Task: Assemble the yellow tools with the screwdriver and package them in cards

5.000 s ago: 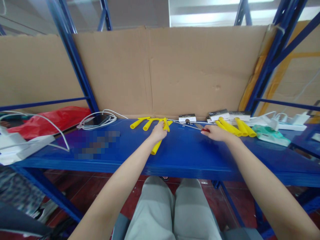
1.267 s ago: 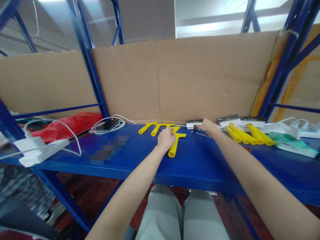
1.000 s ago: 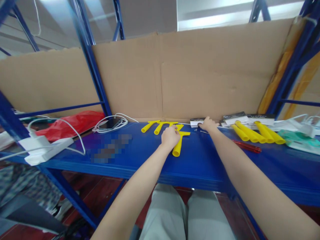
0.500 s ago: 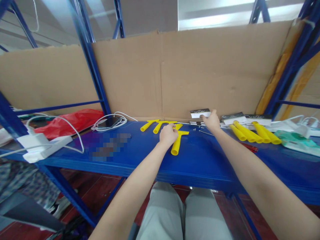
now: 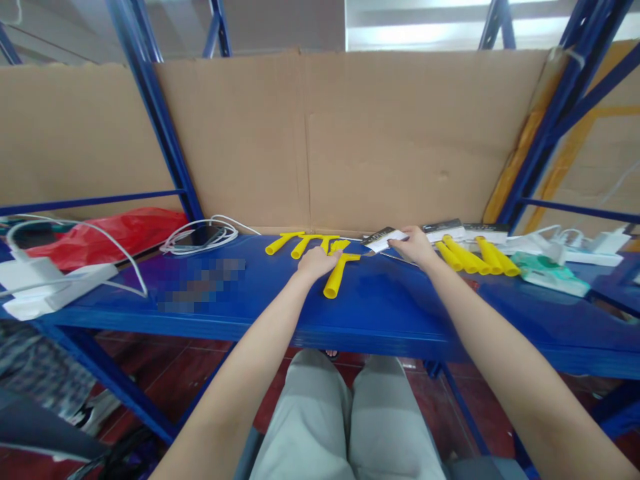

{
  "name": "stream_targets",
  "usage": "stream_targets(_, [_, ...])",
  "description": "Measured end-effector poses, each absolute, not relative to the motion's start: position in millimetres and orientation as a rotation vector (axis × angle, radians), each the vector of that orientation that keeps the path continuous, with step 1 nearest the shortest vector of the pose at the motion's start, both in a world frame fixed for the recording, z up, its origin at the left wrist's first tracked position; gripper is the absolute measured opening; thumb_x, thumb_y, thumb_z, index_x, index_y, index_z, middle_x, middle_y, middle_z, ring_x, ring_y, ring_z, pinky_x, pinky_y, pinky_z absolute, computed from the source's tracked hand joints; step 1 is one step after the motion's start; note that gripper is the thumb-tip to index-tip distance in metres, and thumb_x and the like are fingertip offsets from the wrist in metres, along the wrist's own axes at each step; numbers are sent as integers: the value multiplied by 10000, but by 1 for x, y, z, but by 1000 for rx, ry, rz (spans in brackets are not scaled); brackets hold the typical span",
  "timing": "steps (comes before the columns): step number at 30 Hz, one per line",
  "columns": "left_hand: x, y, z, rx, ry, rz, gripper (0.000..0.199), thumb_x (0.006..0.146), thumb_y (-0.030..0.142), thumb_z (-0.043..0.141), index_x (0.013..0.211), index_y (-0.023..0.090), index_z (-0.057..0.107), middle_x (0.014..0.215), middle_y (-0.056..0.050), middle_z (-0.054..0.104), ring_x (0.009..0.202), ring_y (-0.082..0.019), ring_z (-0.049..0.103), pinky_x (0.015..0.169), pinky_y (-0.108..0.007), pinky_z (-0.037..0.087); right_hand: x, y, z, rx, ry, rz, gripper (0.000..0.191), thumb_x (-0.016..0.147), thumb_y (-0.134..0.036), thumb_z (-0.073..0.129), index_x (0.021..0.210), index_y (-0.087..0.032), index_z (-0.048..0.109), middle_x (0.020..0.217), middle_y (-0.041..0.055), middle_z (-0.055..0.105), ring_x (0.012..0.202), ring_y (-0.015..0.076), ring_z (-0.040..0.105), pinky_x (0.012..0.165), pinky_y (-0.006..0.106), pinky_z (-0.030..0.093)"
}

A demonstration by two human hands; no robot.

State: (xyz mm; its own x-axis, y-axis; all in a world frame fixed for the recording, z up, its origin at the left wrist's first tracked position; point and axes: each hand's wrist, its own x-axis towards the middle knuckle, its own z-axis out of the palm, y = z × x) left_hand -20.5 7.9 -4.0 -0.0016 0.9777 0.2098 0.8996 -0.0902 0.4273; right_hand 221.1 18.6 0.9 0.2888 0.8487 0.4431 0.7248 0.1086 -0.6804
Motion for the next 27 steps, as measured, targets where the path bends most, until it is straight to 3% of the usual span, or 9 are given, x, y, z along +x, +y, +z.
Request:
stream_targets(4, [-22, 6, -4, 2176, 1881, 460, 577, 765, 686, 464, 812, 163, 701, 888, -180, 725, 933, -321, 688, 775, -336, 510, 211, 15, -2, -1565, -1513, 259, 402, 629, -344, 717, 912, -216, 461, 843, 41, 662, 786, 216, 644, 715, 324, 503])
stream_targets(7, [-21, 5, -7, 2298, 1837, 363, 449, 733, 608, 551, 762, 184, 694, 925, -158, 726, 939, -315, 683, 752, -321, 509, 207, 16, -4, -1514, -1507, 327, 455, 603, -367, 739, 866, -237, 392, 765, 10, 639, 718, 207, 633, 660, 322, 500])
stream_targets(15, [-13, 1, -6, 2088, 1789, 638, 212, 733, 368, 638, 706, 160, 664, 771, -126, 703, 843, -296, 693, 719, -332, 524, 208, 25, -6, -1410, -1342, 278, 537, 599, -429, 743, 871, -253, 314, 897, 23, 619, 861, 216, 624, 774, 346, 491])
stream_targets(20, [-10, -5, -1, 1618, 1502, 925, 184, 774, 181, 617, 950, 126, 621, 595, -49, 655, 492, -169, 614, 528, -279, 503, 205, 23, -3, -1346, -1337, 345, 519, 608, -430, 742, 897, -235, 358, 935, 45, 627, 900, 218, 630, 807, 342, 487])
stream_targets(24, [-11, -4, 2, 1560, 1471, 1038, 82, 804, 199, 614, 856, 136, 623, 518, -4, 588, 426, -121, 539, 479, -230, 454, 203, 21, -2, -1305, -1354, 398, 503, 618, -413, 757, 958, -205, 449, 921, 53, 666, 869, 213, 644, 773, 341, 513])
stream_targets(27, [-13, 1, 2, 1494, 1431, 1149, 163, 872, 238, 514, 812, 129, 618, 550, -20, 589, 444, -116, 534, 469, -223, 432, 202, 19, -3, -1262, -1451, 476, 403, 648, -388, 763, 907, -187, 528, 886, 66, 691, 837, 207, 659, 751, 339, 531])
